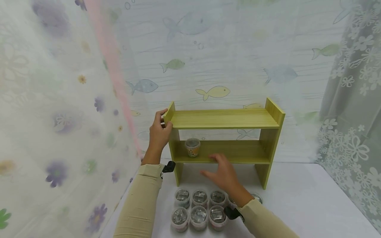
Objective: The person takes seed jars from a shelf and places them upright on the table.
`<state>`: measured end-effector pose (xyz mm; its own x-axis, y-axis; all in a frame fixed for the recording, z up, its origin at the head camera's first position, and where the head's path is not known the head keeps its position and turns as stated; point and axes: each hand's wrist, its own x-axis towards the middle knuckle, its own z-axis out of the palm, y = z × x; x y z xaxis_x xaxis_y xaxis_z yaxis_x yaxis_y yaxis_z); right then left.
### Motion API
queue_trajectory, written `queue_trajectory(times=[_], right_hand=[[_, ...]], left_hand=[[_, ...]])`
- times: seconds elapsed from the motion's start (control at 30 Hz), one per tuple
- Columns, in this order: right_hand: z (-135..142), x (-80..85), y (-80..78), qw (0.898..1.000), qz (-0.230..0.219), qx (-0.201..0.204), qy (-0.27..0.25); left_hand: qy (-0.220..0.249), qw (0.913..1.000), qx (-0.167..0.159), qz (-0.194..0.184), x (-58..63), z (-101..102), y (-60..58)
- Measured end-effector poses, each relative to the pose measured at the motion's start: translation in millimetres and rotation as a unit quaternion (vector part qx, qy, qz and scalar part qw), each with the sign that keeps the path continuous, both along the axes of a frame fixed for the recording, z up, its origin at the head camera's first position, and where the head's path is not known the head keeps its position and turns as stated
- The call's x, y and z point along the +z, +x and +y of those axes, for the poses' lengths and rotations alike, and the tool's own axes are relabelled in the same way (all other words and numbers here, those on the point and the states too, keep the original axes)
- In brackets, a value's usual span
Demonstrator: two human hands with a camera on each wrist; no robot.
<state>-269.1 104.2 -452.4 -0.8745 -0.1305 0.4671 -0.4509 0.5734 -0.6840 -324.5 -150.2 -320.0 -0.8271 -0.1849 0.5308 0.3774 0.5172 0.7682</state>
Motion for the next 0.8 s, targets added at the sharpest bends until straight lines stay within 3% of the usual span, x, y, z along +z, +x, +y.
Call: queue_trajectory(times=[0.37, 0.8], right_hand=[[-17.1, 16.1, -32.0, 0.998, -0.055, 0.011, -0.043], [-35.3, 29.7, -53.8, 0.991, -0.111, 0.039, -0.067]], left_hand=[[-0.003, 1.0000, 0.000, 0.001, -1.7, -2.3, -0.9], [-0.003, 1.0000, 0.005, 0.005, 0.7, 0.6, -1.3]])
